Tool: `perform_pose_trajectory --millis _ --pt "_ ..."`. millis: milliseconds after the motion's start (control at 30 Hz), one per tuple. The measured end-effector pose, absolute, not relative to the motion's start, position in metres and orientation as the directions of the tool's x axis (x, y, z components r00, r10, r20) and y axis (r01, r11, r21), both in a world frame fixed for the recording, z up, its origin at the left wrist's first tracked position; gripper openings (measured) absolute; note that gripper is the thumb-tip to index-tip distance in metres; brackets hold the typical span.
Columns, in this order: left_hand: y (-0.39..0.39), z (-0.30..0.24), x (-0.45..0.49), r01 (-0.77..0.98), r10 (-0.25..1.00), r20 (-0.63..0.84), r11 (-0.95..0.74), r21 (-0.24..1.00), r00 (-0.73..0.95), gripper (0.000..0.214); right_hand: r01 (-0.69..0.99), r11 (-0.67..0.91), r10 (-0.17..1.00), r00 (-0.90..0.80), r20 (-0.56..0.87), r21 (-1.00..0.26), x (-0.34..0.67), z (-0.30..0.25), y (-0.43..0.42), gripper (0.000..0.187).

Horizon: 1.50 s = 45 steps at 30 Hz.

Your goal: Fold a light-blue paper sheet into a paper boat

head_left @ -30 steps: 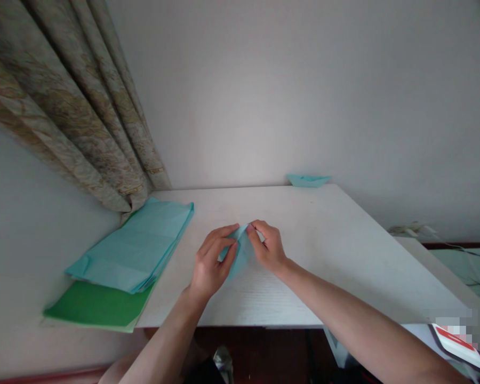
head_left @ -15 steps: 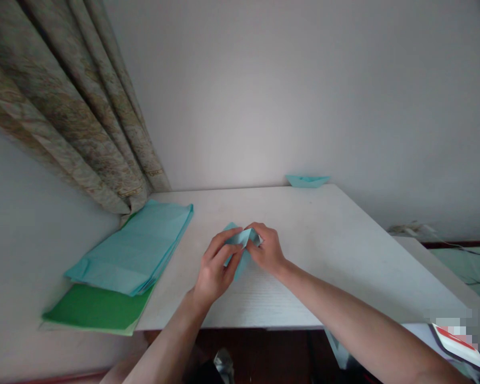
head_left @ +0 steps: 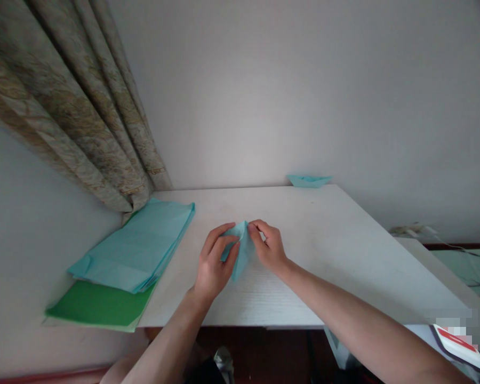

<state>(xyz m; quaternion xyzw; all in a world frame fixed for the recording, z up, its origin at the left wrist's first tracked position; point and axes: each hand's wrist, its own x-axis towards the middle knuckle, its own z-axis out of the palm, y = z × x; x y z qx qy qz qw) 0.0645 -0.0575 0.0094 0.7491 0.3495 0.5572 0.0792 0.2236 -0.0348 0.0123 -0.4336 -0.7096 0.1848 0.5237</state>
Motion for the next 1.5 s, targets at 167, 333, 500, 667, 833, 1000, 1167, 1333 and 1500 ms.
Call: perform_pose_trajectory --millis 167,333,500,667,833,1000,1167,1333,1500 --pt "-0.055 0.004 0.066 0.461 0.61 0.764 -0.752 0.472 0.212 0.039 0.435 0.56 0.795 -0.041 0.606 -0.705 0.221 0.008 -0.034 0.019" --pt "-0.051 -0.005 0.069 0.495 0.606 0.758 -0.748 0.442 0.239 0.049 0.397 0.57 0.789 -0.021 0.614 -0.719 0.219 0.004 -0.034 0.022" --pt "-0.05 -0.008 0.069 0.5 0.613 0.749 -0.745 0.441 0.253 0.049 0.348 0.571 0.788 0.021 0.615 -0.743 0.218 0.003 -0.035 0.02" --pt "-0.051 -0.007 0.068 0.481 0.591 0.765 -0.764 0.43 0.256 0.045 0.341 0.584 0.779 0.02 0.627 -0.736 0.217 0.004 -0.035 0.015" --pt "-0.051 -0.006 0.069 0.501 0.573 0.782 -0.765 0.404 0.245 0.046 0.362 0.587 0.773 0.015 0.634 -0.724 0.218 0.003 -0.035 0.016" --pt "-0.052 -0.005 0.071 0.515 0.564 0.801 -0.756 0.403 0.202 0.045 0.37 0.586 0.773 0.012 0.635 -0.721 0.218 0.004 -0.036 0.016" --pt "-0.055 -0.003 0.077 0.529 0.525 0.844 -0.751 0.395 0.115 0.036 0.382 0.583 0.775 0.003 0.632 -0.717 0.217 0.005 -0.037 0.017" --pt "-0.054 -0.004 0.082 0.5 0.469 0.88 -0.781 0.373 0.075 0.032 0.406 0.581 0.775 -0.011 0.632 -0.705 0.217 0.004 -0.038 0.017" --pt "-0.053 -0.006 0.083 0.518 0.457 0.883 -0.784 0.343 0.106 0.03 0.433 0.596 0.754 -0.013 0.656 -0.676 0.217 0.004 -0.039 0.017"
